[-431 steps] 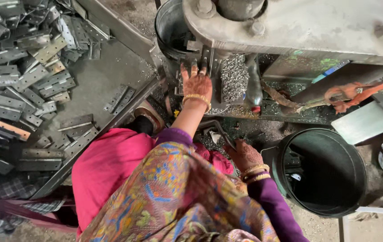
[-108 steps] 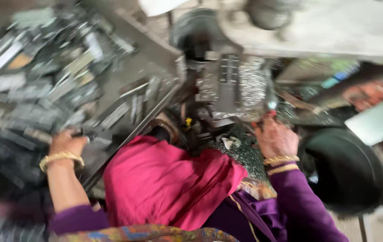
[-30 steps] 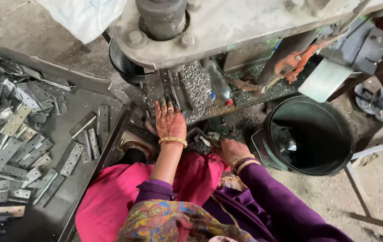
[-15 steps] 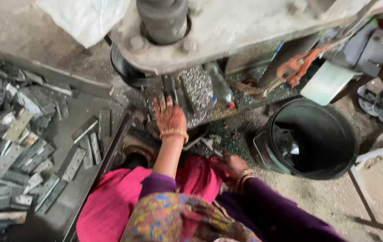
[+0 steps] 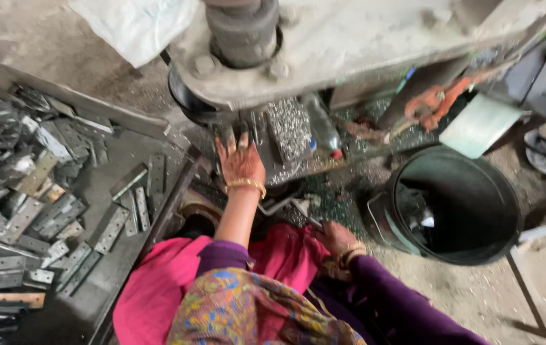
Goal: The person places metal plates into a stamping machine by hand, operates the machine to punch or form them, and سپس removes the finished hinges.
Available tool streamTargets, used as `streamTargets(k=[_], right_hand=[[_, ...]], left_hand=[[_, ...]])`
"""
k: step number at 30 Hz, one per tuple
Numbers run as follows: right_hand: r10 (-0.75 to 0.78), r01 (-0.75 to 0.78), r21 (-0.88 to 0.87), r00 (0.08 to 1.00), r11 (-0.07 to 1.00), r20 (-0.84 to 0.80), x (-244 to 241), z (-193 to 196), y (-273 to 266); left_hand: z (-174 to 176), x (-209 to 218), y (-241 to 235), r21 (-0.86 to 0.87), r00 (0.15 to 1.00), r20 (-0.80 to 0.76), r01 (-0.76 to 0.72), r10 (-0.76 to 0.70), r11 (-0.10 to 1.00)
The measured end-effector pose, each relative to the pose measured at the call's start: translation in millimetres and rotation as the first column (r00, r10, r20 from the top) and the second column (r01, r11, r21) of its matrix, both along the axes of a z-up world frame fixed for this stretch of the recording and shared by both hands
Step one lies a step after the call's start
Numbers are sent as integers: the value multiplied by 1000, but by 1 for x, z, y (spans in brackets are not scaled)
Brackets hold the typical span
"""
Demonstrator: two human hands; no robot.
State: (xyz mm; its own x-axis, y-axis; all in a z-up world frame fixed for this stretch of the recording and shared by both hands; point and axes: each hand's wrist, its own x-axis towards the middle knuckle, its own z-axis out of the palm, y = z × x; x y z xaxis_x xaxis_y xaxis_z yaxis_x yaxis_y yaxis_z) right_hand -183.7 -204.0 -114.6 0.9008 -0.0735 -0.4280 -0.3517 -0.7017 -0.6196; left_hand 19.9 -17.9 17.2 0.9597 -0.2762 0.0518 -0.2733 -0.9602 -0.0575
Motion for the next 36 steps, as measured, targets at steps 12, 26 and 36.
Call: streamTargets(k=[12,26,36], right_hand=[[34,-34,-10,999,999,-12,-17,-13,5],[-15,157,-135,706,978,708,16,182,35],[-106,213,-72,716,974,690,19,177,30]], left_hand=[[-21,30,-12,130,999,-28,-35,39,991],[-27,-79,49,-44,946,310,111,-92,993],[-1,-34,-11,25,983,181,9,-13,1000]])
